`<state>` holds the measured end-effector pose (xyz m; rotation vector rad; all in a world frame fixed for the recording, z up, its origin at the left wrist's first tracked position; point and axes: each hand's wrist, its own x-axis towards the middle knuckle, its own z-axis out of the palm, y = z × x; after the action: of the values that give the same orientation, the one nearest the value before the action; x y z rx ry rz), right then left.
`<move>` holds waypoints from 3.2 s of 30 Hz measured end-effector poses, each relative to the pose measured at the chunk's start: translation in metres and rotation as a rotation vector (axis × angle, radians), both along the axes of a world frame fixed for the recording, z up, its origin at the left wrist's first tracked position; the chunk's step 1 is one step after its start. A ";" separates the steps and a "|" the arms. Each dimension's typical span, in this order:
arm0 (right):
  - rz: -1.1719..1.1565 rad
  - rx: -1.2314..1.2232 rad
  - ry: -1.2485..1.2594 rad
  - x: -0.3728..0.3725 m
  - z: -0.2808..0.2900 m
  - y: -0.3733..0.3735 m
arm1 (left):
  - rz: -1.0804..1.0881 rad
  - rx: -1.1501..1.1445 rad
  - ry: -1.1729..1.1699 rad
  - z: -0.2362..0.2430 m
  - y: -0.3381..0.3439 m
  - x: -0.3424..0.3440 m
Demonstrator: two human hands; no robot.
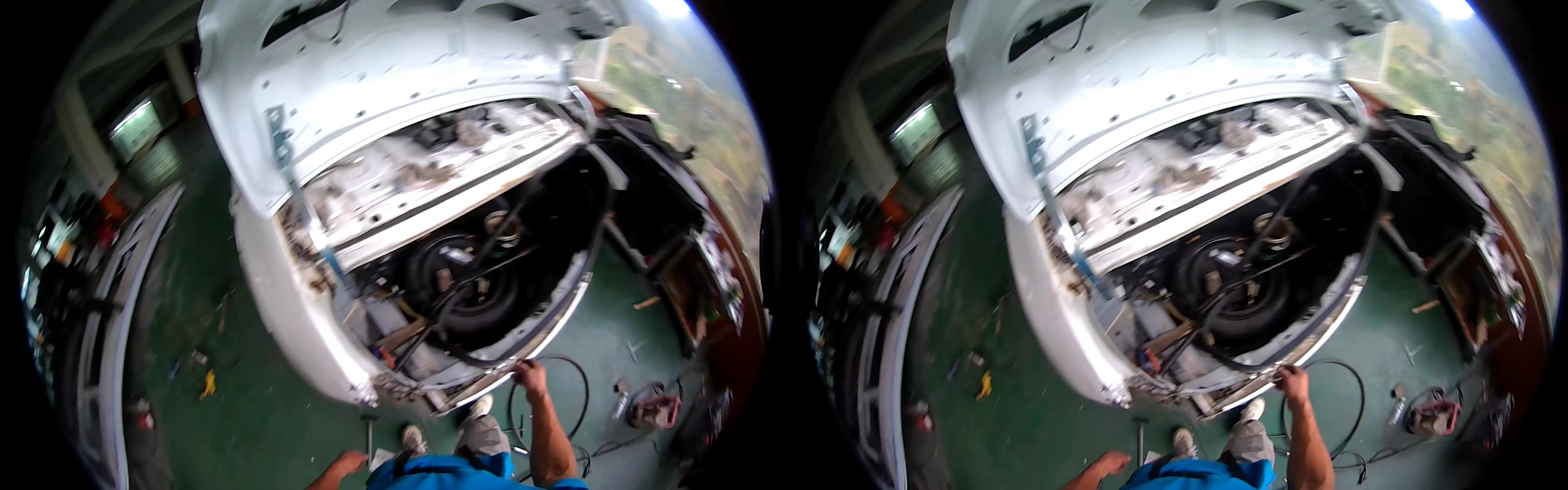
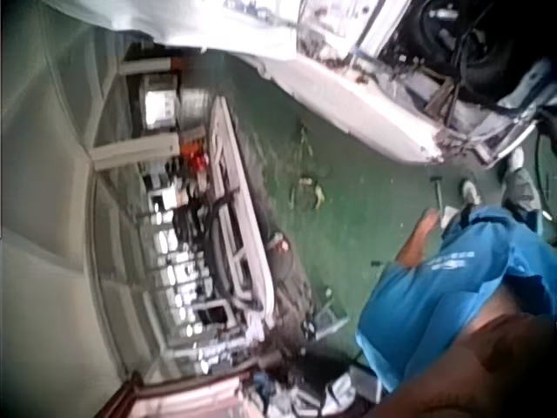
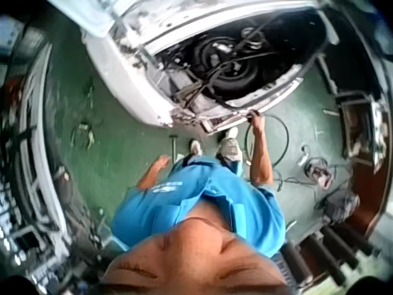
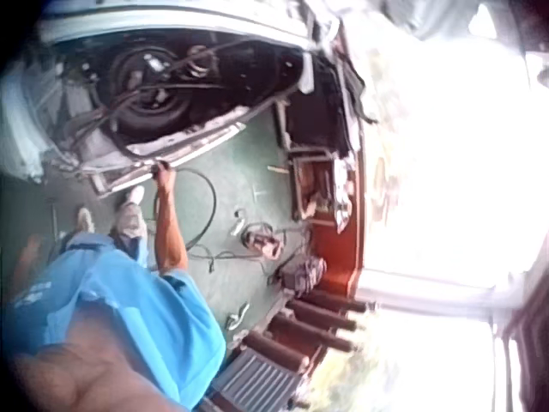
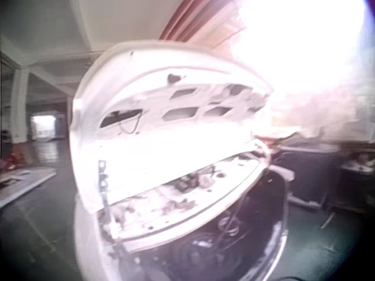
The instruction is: The person welds the rear quarter panel of a white car, then uses a hammer to shape the metal. They install a rubber weatherstrip along the trunk opening and close the trunk lid.
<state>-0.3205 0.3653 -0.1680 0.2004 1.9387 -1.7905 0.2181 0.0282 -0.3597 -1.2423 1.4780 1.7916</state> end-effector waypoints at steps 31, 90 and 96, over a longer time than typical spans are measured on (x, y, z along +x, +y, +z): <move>1.093 -0.400 -0.328 0.040 0.105 -0.365 | 1.056 -0.012 -0.126 0.068 0.241 -0.047; 0.250 0.651 1.662 -0.477 0.201 -0.168 | -0.246 -1.378 0.271 0.492 -0.050 -0.585; 0.223 0.853 1.633 -0.464 0.196 -0.168 | -0.449 -1.493 0.275 0.449 -0.040 -0.582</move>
<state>-0.7846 0.1975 0.0284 -1.5821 3.3809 -0.6397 -0.3637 -0.0115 0.0898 -0.9771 3.1020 0.3412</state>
